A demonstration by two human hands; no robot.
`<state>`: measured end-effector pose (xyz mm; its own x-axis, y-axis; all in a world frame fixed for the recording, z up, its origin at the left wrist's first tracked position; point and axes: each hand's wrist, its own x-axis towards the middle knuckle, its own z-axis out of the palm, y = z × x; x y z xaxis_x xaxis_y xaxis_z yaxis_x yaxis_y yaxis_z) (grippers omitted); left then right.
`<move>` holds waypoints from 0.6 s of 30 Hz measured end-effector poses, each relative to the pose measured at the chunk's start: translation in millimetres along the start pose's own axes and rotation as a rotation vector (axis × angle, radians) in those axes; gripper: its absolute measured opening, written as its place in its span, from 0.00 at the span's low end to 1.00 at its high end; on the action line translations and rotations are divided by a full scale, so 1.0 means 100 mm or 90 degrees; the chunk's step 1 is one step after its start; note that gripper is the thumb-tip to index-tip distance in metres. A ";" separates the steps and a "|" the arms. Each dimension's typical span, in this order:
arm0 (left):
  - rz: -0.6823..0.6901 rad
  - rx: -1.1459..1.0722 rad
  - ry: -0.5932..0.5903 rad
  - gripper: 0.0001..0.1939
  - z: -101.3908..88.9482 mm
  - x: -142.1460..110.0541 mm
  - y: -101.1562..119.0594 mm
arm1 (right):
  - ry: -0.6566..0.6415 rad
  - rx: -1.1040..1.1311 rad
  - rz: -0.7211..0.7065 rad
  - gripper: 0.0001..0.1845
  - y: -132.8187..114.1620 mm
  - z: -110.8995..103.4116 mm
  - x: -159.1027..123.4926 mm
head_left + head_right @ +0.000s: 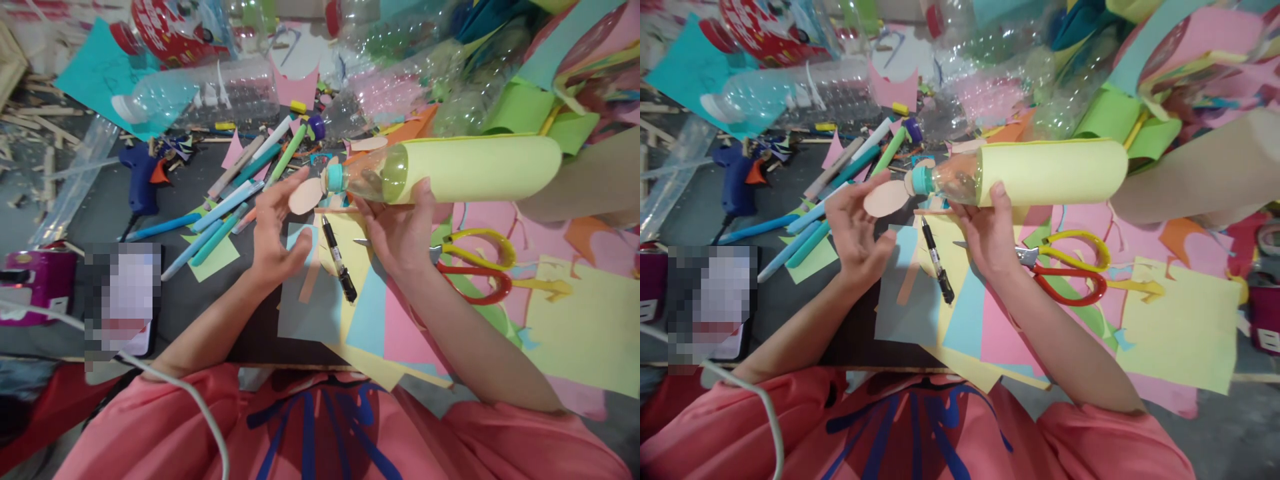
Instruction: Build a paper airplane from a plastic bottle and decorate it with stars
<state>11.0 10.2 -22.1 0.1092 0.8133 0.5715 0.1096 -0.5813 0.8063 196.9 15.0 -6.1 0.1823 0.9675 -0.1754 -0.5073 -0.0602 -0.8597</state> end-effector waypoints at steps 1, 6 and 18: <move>-0.033 -0.052 -0.006 0.24 0.00 0.00 0.01 | 0.005 0.006 -0.009 0.25 -0.01 0.01 0.00; -0.311 -0.269 0.005 0.30 0.00 0.07 0.01 | -0.020 -0.016 -0.014 0.24 -0.03 0.05 -0.04; -0.381 -0.346 -0.071 0.36 0.07 0.16 0.07 | -0.063 -0.102 0.035 0.33 0.04 0.04 -0.09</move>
<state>20.4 18.9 -9.0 0.2847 0.9583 0.0246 -0.3104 0.0679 0.9482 190.4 7.2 -6.2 0.0708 0.9806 -0.1827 -0.3723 -0.1440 -0.9169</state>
